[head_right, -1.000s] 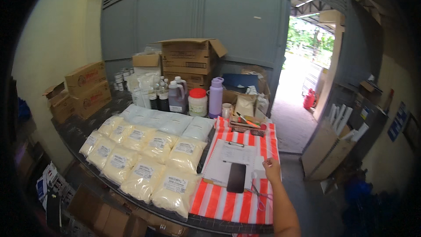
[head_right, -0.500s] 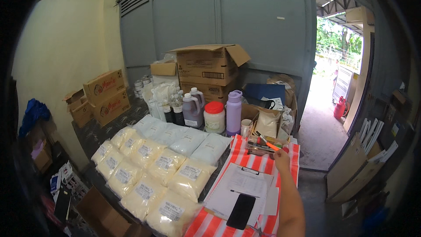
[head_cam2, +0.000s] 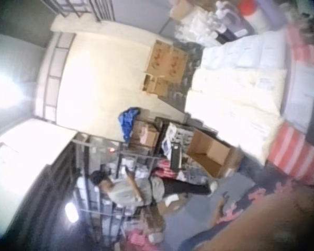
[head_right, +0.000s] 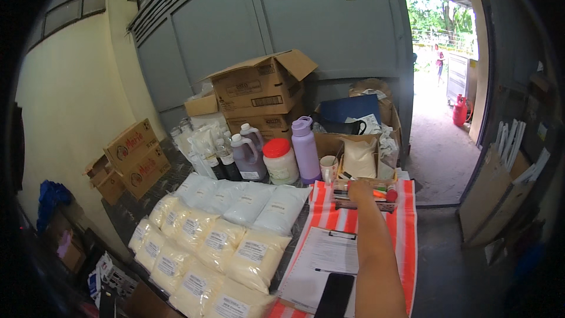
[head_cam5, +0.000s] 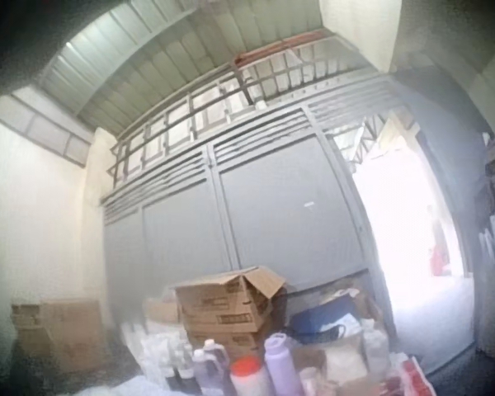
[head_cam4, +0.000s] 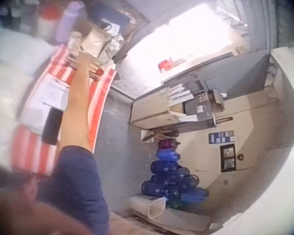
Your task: The person picks up sealed pouches of creamer from a table, places them into a red-and-white striped bag, and then into a cardboard box. They also write on the box with a marker.
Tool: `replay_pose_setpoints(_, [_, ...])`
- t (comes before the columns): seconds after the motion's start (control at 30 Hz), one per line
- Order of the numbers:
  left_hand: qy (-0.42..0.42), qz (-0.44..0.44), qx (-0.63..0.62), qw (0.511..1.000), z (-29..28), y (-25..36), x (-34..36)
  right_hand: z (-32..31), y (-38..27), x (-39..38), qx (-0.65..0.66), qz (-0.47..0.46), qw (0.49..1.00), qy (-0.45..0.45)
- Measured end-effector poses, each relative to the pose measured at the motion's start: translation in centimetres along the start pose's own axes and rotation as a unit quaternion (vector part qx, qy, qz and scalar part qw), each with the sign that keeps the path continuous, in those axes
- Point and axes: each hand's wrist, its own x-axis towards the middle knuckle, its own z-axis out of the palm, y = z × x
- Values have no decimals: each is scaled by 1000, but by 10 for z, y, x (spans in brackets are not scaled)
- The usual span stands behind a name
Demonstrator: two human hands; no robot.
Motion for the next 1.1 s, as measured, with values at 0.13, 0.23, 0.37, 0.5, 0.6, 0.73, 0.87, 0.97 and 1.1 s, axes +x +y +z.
replay_pose_setpoints(0.13, [10,-40,-12,999,-2,-16,-13,23,-1,21,42,82,983,-158])
replay_pose_setpoints(0.23, [12,-78,-27,997,4,-39,-29,24,-3,14,32,87,989,-112])
replay_pose_setpoints(0.37, [14,-137,-39,990,11,-74,-52,25,-2,1,-38,43,998,-32])
replay_pose_setpoints(0.5, [20,-217,-68,974,28,-134,-104,25,7,7,-103,10,994,27])
replay_pose_setpoints(0.6, [16,-287,-91,953,52,-203,-155,6,7,6,41,18,992,118])
replay_pose_setpoints(0.73, [-38,-343,-113,932,86,-276,-171,-59,-17,-38,210,-123,936,255])
replay_pose_setpoints(0.87, [8,-215,-105,971,109,-302,-152,-139,-61,-139,593,-38,805,2])
replay_pose_setpoints(0.97, [10,-194,-136,971,111,-310,-145,-171,-112,-229,750,-77,656,-22])
replay_pose_setpoints(1.1, [-7,-204,-144,968,95,-347,-157,-215,-166,-337,707,-127,689,-94])
